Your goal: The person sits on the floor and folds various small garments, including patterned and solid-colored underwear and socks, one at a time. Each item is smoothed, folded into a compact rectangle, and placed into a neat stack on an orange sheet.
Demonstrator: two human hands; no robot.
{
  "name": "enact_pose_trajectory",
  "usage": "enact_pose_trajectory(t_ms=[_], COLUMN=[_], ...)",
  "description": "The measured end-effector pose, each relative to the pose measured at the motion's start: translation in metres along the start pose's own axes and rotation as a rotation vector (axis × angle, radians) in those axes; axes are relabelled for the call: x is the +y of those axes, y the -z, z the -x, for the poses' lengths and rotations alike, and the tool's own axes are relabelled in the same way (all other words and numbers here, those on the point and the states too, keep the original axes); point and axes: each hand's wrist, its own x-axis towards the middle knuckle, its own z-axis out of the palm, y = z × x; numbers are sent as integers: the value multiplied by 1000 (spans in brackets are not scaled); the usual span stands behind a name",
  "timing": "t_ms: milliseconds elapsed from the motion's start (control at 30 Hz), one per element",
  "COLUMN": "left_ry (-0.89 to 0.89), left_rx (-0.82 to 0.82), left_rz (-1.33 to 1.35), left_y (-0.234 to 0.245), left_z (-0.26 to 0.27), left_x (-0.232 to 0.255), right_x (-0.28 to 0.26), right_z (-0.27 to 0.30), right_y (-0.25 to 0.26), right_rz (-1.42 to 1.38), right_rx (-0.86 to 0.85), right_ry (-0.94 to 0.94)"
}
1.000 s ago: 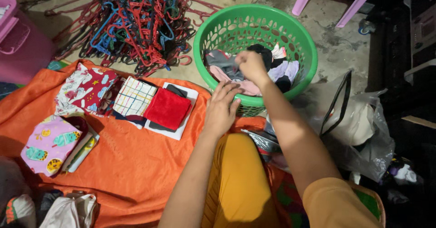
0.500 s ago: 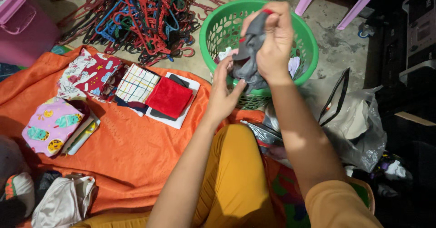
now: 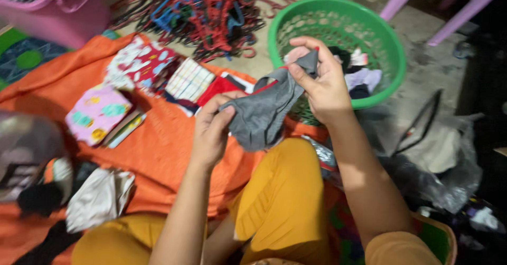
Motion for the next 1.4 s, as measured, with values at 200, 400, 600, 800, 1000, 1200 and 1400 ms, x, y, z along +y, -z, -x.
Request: enact_pose_trajectory(t_ms=[200, 400, 600, 800, 1000, 1200, 1400], left_ry=[37, -53, -84, 93, 214, 206, 265], left_rx=[60, -144, 72, -32, -17, 10, 208], left_rz=[-207, -9, -457, -510, -440, -853, -543], left_y=[56, 88, 92, 85, 78, 74, 69], left_z=[60, 110, 108, 93, 84, 83, 76], left_x=[52, 100, 116, 128, 122, 109, 105], right_x=[51, 66, 54, 42, 39, 36, 51], right_z=[19, 28, 32, 16, 3, 9, 30], right_y=[-54, -118, -137, -132, -144, -153, -157], right_rz=[-52, -534, -480, -256, -169, 177, 278], right_rx=[17, -99, -629, -888, -883, -824, -644], right_ry=[-92, -275, -286, -361, -217, 185, 137])
